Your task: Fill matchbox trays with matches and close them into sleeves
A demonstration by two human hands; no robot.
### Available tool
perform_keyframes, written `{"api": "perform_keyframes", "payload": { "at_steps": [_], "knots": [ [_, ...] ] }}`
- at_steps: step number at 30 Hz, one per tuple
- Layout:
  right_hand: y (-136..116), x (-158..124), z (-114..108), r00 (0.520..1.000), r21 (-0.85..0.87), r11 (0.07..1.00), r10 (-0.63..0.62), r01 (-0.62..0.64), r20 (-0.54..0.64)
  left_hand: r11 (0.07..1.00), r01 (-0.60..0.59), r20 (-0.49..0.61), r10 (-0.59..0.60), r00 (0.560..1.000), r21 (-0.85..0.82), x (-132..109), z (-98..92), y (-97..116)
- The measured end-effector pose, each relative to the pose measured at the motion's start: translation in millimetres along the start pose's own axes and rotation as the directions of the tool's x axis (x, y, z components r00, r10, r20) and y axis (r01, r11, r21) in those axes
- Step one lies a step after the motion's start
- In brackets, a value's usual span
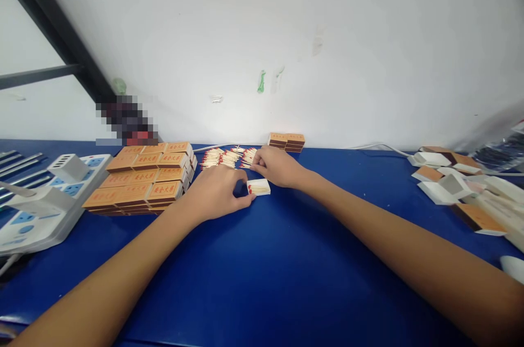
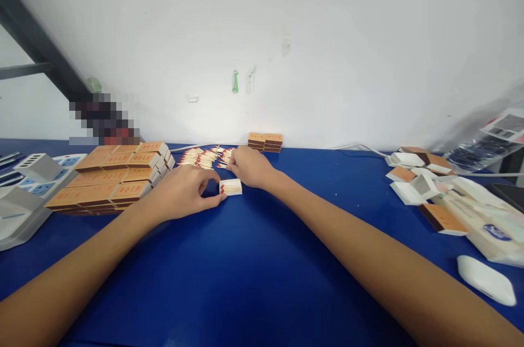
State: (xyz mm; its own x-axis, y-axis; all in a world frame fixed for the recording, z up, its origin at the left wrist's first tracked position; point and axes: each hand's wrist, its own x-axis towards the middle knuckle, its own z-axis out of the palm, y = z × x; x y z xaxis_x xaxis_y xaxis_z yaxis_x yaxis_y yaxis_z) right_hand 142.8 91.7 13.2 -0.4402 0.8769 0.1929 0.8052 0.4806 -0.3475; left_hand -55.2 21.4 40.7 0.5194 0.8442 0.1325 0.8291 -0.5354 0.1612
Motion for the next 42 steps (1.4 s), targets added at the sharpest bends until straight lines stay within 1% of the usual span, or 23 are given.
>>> {"api": "perform_keyframes", "payload": {
  "at_steps": [5, 10, 13, 17, 22, 28, 31, 33, 35, 38, 42],
  "knots": [
    [13, -6, -5, 1.000, 0.036, 0.999, -0.013, 0.013, 0.002, 1.000, 0.031, -0.022, -0.031, 0.999, 0.003, 1, 3.8, -3],
    [25, -7, -12, 0.997, 0.131, 0.991, -0.034, 0.024, 0.073, 0.998, 0.059, -0.052, -0.060, 0.997, -0.018, 2, 6.7, -5],
    [27, -9, -17, 0.995, 0.182, 0.982, -0.060, 0.046, 0.077, 0.997, 0.070, -0.051, -0.071, 0.996, -0.030, 3, 7.3, -6],
    [24, -13, -27, 0.984, 0.232, 0.971, -0.098, 0.060, 0.152, 0.995, 0.096, -0.049, -0.097, 0.994, -0.015, 4, 7.3, -6],
    [19, -15, -34, 0.974, 0.174, 0.983, -0.097, 0.062, 0.205, 0.995, 0.098, -0.046, -0.098, 0.994, -0.008, 4, 6.2, -6],
    [24, -13, -30, 0.981, 0.034, 0.998, -0.065, 0.060, 0.181, 0.996, 0.092, -0.050, -0.093, 0.994, -0.022, 4, 6.1, -5],
    [26, -13, -29, 0.975, 0.008, 0.999, -0.051, 0.051, 0.215, 0.996, 0.084, -0.043, -0.086, 0.995, -0.032, 4, 6.2, -4],
    [26, -13, -29, 0.974, 0.014, 0.999, -0.054, 0.052, 0.219, 0.996, 0.082, -0.041, -0.083, 0.996, -0.030, 3, 5.9, -3],
    [26, -13, -31, 0.978, 0.032, 0.998, -0.065, 0.060, 0.197, 0.996, 0.084, -0.043, -0.085, 0.996, -0.022, 3, 5.3, -3],
    [24, -14, -35, 0.980, 0.096, 0.991, -0.106, 0.090, 0.171, 0.996, 0.086, -0.044, -0.087, 0.995, -0.013, 4, 4.6, -3],
    [16, -17, -37, 0.956, 0.190, 0.969, -0.198, 0.158, 0.217, 0.996, 0.087, -0.037, -0.087, 0.995, -0.013, 4, 4.8, -4]
  ]
}}
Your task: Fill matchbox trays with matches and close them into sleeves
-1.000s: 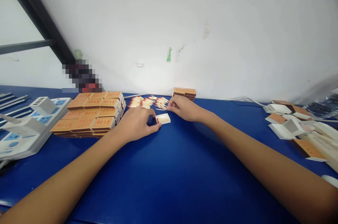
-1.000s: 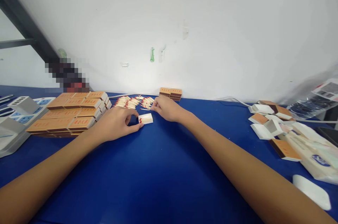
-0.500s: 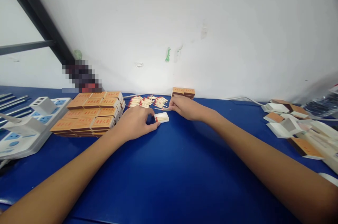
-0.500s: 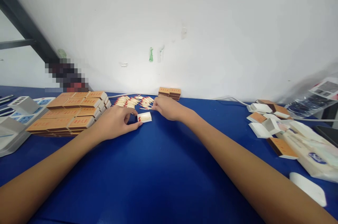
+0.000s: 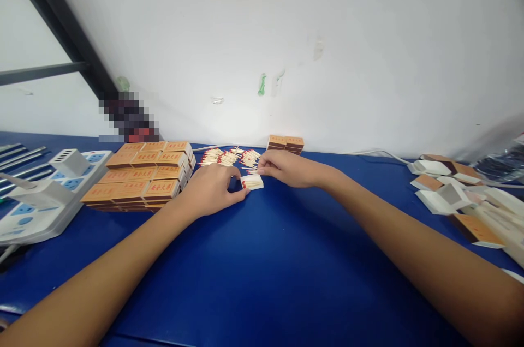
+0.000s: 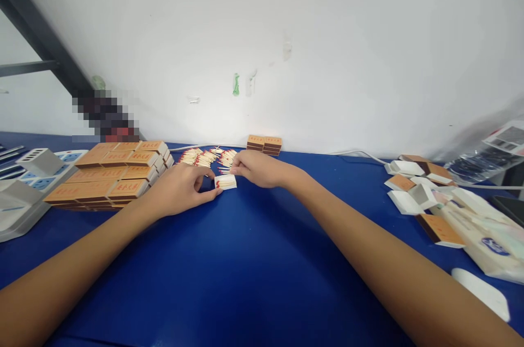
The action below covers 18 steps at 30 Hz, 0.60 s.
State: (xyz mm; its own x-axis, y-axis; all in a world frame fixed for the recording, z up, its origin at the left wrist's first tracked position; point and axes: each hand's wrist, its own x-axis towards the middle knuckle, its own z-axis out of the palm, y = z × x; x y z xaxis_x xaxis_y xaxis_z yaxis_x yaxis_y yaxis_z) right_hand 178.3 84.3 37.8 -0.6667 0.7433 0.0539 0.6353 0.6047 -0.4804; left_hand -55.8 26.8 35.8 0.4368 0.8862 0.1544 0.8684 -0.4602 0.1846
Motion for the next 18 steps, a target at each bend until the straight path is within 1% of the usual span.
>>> {"api": "perform_keyframes", "payload": {
  "at_steps": [2, 6, 9, 11, 12, 15, 18],
  "knots": [
    [-4, -1, 2, 1.000, -0.003, 1.000, -0.024, 0.024, 0.018, 1.000, 0.003, 0.001, -0.003, 1.000, 0.004, 0, 0.3, 0],
    [-11, -1, 7, 1.000, -0.022, 1.000, -0.017, 0.018, 0.022, 1.000, 0.002, 0.000, -0.002, 1.000, 0.008, 0, 0.2, 0],
    [-10, 1, 8, 0.998, -0.010, 1.000, -0.015, 0.014, -0.065, 1.000, -0.003, -0.003, 0.003, 1.000, 0.003, -1, 0.1, 1],
    [-5, 2, 9, 0.989, -0.052, 0.998, 0.022, -0.030, -0.146, 1.000, -0.001, -0.002, 0.001, 1.000, -0.003, -1, 0.3, 1],
    [-1, 3, 9, 0.985, -0.087, 0.994, 0.053, -0.068, -0.166, 1.000, 0.001, -0.001, -0.001, 1.000, -0.006, -1, 0.4, 1],
    [7, 5, 13, 0.979, -0.163, 0.974, 0.137, -0.161, -0.149, 1.000, 0.004, 0.005, -0.004, 1.000, -0.007, -1, 0.6, 0],
    [8, 7, 19, 0.984, -0.148, 0.977, 0.134, -0.151, -0.117, 1.000, 0.004, 0.009, -0.004, 1.000, 0.001, -1, 0.2, 0]
  ]
}}
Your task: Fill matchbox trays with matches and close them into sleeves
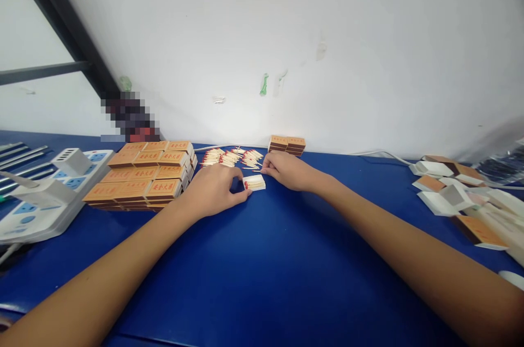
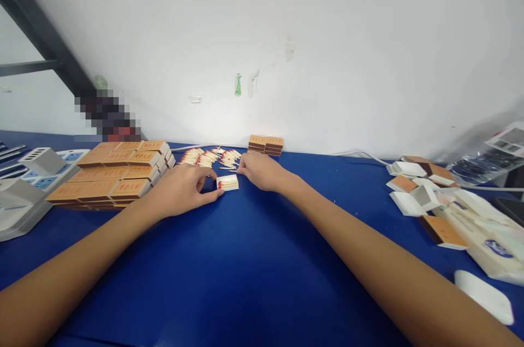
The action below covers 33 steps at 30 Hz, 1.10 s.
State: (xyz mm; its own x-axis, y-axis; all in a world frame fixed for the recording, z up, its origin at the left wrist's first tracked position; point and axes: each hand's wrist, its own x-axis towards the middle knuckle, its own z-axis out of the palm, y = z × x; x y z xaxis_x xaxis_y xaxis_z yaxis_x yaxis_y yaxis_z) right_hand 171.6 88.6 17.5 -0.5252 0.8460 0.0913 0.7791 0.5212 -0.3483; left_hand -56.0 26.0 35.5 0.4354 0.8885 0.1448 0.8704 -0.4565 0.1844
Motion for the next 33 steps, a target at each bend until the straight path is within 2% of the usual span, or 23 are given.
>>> {"api": "perform_keyframes", "payload": {
  "at_steps": [9, 15, 20, 26, 29, 31, 33],
  "knots": [
    [-4, 7, 24, 0.982, 0.047, 0.993, -0.095, 0.104, -0.164, 1.000, -0.010, -0.007, 0.010, 1.000, 0.007, 0, 0.1, 0],
    [-4, 7, 20, 0.993, 0.025, 0.998, -0.057, 0.060, -0.100, 1.000, -0.008, -0.006, 0.008, 1.000, -0.003, -1, -0.4, -2],
    [-10, 2, 5, 0.984, 0.092, 0.989, -0.101, 0.116, -0.147, 0.999, 0.024, -0.003, -0.024, 1.000, 0.024, -1, -1.7, -1],
    [-18, -3, -4, 0.982, 0.177, 0.967, -0.189, 0.185, 0.006, 0.999, 0.035, 0.007, -0.035, 0.999, 0.038, 0, -2.5, -1],
    [-15, -1, 2, 0.986, 0.194, 0.969, -0.138, 0.155, -0.098, 0.999, 0.036, 0.007, -0.036, 0.999, 0.029, 0, -2.1, -1],
    [-9, 2, 9, 0.977, 0.164, 0.978, -0.093, 0.125, -0.189, 0.999, 0.031, 0.001, -0.031, 1.000, 0.022, 0, -1.8, -1],
    [-2, 5, 16, 0.970, 0.126, 0.987, -0.072, 0.103, -0.231, 1.000, 0.023, -0.007, -0.023, 1.000, 0.015, 0, -1.3, -1]
  ]
}}
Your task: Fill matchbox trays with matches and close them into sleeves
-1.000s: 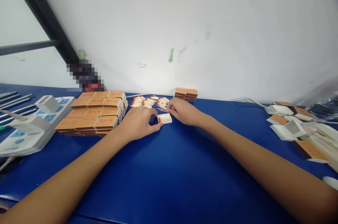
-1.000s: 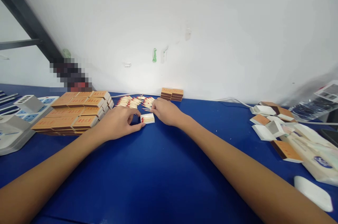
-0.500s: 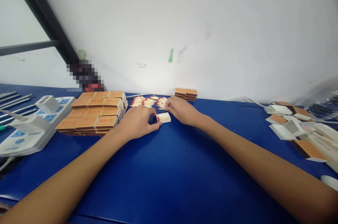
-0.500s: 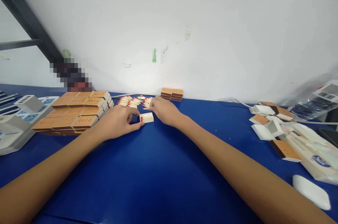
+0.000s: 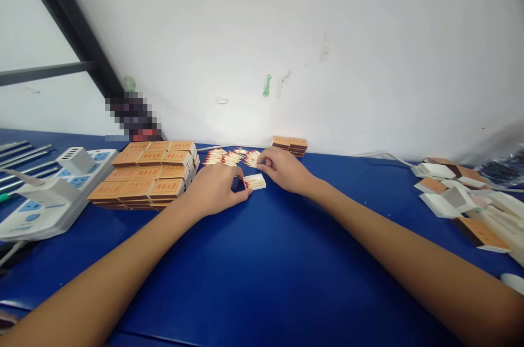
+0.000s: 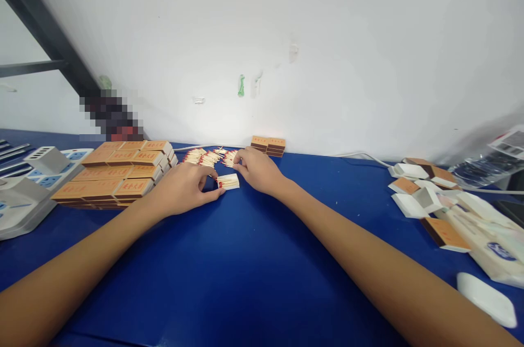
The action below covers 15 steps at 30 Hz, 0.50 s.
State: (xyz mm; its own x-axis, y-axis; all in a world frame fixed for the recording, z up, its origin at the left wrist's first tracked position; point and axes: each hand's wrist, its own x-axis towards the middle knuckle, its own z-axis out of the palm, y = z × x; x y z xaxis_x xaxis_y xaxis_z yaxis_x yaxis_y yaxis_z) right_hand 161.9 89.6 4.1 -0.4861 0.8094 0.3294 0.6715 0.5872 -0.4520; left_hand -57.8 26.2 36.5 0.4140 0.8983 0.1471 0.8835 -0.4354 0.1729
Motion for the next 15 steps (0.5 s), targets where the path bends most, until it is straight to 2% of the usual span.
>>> {"api": "perform_keyframes", "payload": {
  "at_steps": [6, 15],
  "knots": [
    [7, 1, 9, 0.999, -0.099, 0.995, 0.031, -0.028, 0.024, 1.000, -0.009, 0.000, 0.009, 1.000, -0.009, 0, 0.6, 1],
    [-1, -1, -4, 0.983, -0.222, 0.974, 0.084, -0.046, 0.163, 1.000, 0.002, 0.006, -0.002, 1.000, 0.005, 0, -0.6, -1]
  ]
}}
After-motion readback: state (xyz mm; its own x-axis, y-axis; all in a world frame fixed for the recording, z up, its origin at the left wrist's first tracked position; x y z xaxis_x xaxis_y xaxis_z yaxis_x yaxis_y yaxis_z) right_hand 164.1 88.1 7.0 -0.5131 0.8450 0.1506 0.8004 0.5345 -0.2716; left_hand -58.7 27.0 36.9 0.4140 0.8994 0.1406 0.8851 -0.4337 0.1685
